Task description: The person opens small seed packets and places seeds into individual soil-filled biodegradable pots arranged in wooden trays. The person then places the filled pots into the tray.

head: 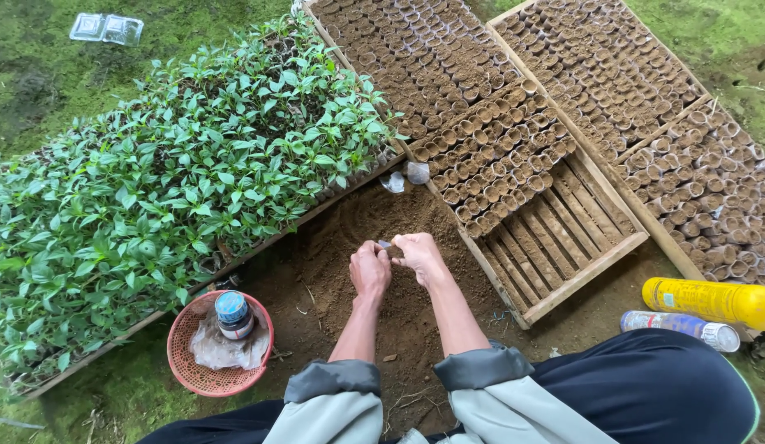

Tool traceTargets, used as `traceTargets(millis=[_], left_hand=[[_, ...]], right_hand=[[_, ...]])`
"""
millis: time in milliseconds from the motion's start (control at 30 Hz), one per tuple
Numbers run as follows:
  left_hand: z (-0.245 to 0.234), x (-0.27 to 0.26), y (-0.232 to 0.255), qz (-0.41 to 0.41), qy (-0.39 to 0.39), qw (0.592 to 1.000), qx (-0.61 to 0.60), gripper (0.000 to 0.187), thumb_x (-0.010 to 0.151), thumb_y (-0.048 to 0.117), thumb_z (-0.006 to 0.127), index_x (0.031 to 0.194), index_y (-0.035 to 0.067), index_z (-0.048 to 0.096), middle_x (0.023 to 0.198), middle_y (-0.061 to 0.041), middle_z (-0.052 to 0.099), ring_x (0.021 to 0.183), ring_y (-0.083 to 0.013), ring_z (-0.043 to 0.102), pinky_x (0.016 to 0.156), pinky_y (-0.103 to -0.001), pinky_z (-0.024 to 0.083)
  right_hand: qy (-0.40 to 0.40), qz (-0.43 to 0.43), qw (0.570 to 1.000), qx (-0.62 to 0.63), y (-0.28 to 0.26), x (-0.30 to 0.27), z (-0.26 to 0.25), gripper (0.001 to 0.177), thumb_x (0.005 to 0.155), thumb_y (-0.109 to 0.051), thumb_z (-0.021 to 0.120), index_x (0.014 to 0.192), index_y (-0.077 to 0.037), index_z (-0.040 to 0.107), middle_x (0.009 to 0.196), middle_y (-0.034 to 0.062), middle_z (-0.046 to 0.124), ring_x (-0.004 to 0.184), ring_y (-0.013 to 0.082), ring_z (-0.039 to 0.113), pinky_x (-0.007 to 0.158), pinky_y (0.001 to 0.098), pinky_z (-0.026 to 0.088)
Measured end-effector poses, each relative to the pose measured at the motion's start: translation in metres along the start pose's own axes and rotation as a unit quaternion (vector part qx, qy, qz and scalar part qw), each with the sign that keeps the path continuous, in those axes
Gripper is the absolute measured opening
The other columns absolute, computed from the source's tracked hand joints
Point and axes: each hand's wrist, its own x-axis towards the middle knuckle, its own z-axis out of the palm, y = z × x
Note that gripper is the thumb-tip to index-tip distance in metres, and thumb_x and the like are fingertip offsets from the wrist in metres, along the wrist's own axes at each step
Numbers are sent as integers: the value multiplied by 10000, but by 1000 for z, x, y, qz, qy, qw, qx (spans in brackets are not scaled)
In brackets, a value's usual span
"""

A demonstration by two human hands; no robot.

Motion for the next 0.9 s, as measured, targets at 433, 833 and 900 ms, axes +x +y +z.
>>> traceTargets(millis=[433, 833, 900], left_hand=[[-2, 5, 0, -29, 7, 998, -46, 119, 851, 205, 665, 880, 184, 779, 951, -146, 783, 1035, -386, 729, 880, -501, 576], [-5, 12, -7, -48, 37, 993, -99, 99, 801, 178, 701, 818, 166, 798, 870, -139, 781, 988, -363, 739, 842, -467, 578], [0, 18, -19, -64, 58, 985, -151, 143, 775, 215, 678, 823, 162, 801, 879, -144, 776, 993, -365, 730, 848, -478, 564]], right_hand=[[27, -139, 926, -351, -27, -35, -13, 261, 774, -183, 677, 961, -292, 823, 907, -22, 782, 988, 212, 741, 888, 403, 585], [-44, -329, 846, -418, -21, -35, -4, 112, 743, -95, 755, 820, -174, 773, 1154, 124, 716, 1226, 388, 617, 1065, 505, 485], [-48, -334, 841, -423, -25, -35, -2, 95, 745, -92, 775, 819, -151, 770, 1194, 151, 705, 1270, 393, 591, 1097, 494, 459]])
